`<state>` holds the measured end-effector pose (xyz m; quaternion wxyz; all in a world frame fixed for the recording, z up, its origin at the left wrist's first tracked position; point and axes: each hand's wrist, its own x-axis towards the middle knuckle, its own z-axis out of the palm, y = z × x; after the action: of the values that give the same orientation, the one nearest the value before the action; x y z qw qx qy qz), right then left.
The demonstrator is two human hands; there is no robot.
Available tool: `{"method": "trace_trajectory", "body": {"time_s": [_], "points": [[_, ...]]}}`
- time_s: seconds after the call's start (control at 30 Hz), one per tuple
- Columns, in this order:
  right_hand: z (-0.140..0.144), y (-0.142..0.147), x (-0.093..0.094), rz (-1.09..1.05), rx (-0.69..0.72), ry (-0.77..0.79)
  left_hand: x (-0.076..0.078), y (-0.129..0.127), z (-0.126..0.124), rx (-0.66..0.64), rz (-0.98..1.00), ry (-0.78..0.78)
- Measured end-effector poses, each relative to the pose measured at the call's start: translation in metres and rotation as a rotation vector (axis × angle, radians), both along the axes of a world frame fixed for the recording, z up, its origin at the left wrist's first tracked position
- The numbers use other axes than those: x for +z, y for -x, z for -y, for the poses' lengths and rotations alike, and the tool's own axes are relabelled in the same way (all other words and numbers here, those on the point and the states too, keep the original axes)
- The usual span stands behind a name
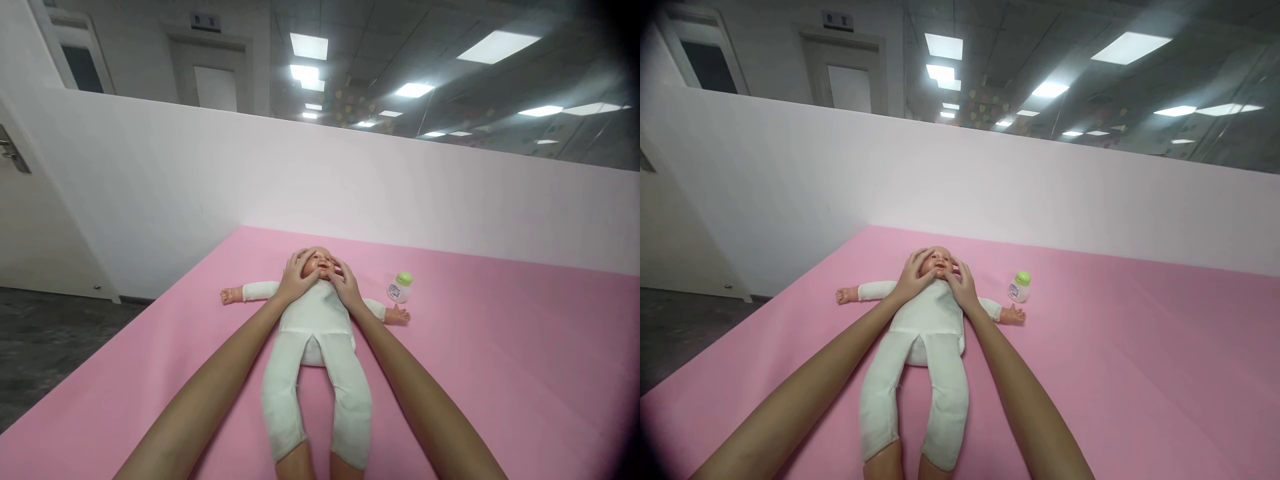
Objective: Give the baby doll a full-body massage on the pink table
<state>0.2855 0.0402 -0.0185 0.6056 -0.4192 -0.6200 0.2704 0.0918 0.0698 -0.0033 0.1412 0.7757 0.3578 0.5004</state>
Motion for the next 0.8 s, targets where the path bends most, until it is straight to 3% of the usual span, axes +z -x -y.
{"method": "trace_trajectory", "body": {"time_s": [0.8], "points": [[-0.0050,-0.0024,-0.0058,0.000,0.011,-0.025,-0.0033,0.0020,-0.0047,-0.027,0.006,0.029]]}}
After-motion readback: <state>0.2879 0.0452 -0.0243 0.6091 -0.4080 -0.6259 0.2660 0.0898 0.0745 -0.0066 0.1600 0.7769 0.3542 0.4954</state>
